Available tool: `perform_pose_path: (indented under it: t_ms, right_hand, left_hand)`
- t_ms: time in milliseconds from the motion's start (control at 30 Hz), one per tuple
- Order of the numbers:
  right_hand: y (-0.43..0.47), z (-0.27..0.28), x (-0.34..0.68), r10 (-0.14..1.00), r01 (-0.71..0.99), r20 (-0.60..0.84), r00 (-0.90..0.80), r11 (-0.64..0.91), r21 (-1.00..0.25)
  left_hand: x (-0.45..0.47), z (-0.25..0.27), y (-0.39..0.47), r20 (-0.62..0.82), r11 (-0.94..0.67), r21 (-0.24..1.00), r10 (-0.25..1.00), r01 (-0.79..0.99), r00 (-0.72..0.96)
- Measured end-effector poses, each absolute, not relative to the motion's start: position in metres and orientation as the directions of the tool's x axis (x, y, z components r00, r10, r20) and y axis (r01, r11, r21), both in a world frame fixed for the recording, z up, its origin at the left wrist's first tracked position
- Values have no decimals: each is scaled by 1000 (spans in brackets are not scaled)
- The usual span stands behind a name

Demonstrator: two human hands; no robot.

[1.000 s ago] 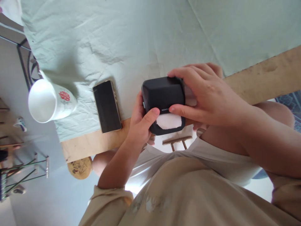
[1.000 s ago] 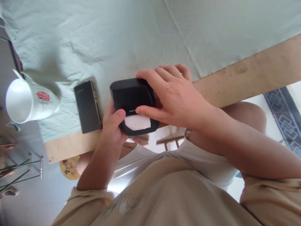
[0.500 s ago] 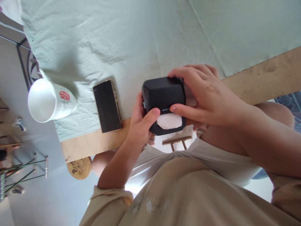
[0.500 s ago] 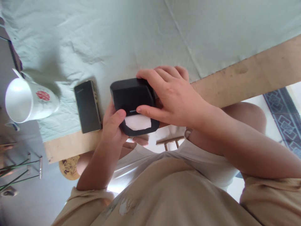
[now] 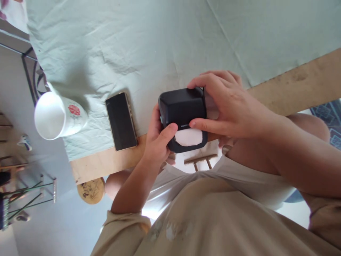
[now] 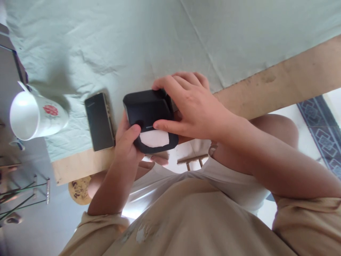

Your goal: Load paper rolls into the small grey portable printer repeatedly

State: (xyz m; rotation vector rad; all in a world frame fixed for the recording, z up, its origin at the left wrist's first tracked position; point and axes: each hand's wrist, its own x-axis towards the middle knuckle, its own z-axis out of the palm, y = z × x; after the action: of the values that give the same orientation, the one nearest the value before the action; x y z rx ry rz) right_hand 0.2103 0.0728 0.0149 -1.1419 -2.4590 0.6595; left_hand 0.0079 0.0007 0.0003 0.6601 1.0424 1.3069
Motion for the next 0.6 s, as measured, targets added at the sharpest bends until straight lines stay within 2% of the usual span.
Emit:
perform_pose_path:
  t_ms: [133, 300, 600]
  right_hand:
    - [73, 14, 213, 780, 632, 112, -616, 574, -521]
    - [73, 15, 210, 764, 618, 145, -629, 605, -502]
    - [72, 13, 208, 698, 548, 194, -689, 677, -491]
  left_hand:
    - [9, -1, 4, -292, 195, 821, 951, -536, -101]
    - [8, -1, 6, -368, 264, 825, 922, -500, -120]
    - [8, -5, 6, -311, 203, 856, 937, -476, -160]
